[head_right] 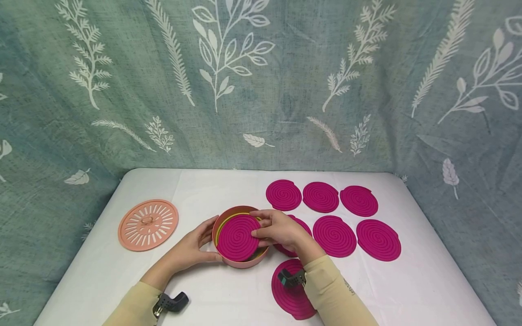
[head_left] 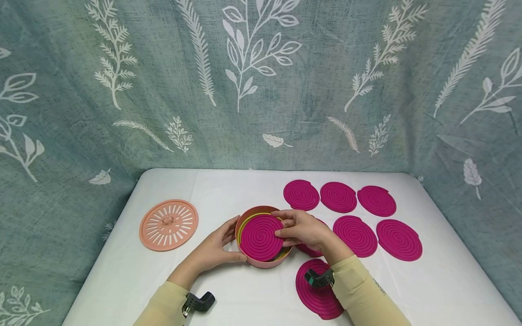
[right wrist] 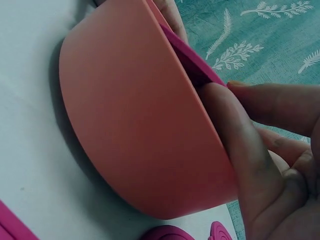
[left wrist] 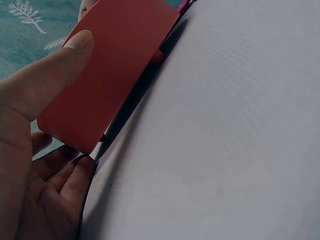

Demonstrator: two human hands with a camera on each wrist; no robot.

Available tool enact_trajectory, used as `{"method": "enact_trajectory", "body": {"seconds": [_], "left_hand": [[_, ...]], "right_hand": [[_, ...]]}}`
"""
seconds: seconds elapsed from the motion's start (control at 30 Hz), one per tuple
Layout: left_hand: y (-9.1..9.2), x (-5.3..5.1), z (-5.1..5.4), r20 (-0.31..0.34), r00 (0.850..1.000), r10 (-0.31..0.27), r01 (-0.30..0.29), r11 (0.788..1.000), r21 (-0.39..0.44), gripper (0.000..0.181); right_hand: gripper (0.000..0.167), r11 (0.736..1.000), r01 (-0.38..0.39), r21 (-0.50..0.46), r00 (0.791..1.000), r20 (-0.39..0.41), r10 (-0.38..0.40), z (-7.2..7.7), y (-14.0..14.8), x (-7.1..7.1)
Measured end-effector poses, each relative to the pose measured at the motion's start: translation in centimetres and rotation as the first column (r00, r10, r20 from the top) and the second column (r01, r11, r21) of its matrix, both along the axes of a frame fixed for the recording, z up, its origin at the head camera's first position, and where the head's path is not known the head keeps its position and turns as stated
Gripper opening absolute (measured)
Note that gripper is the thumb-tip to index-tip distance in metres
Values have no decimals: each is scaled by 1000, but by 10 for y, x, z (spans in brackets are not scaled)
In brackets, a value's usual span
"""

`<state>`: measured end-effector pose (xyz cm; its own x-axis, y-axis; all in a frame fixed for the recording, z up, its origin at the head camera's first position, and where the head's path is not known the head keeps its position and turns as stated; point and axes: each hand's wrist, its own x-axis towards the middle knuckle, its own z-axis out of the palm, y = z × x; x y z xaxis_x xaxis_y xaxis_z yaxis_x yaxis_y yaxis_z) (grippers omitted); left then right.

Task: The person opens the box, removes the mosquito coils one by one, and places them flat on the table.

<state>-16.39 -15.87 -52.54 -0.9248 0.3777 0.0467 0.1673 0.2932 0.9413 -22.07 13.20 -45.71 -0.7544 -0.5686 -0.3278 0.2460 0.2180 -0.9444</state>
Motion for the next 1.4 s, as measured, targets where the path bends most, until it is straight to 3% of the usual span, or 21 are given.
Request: {"method": "enact_trajectory", "body": {"seconds": [0.47, 0.7, 1.07, 1.4], "left_hand": [[1, 0, -2, 1, 1000, 2, -2, 1000, 20, 109], [6, 11, 24, 15, 1000, -6, 5, 999, 47, 107], [6, 12, 27, 10, 1000, -15, 14, 997, 73, 105], [2, 1, 3, 0, 1000, -5, 5, 999, 45, 108]], "right_hand": [[61, 1000, 24, -10, 999, -30, -24, -1, 3, 1], [62, 997, 56, -49, 998, -35, -57, 2, 8, 1], [67, 978, 119, -171, 992, -26, -125, 2, 18, 1], [67, 957, 163, -241, 983, -45, -179, 6, 32, 5]]}}
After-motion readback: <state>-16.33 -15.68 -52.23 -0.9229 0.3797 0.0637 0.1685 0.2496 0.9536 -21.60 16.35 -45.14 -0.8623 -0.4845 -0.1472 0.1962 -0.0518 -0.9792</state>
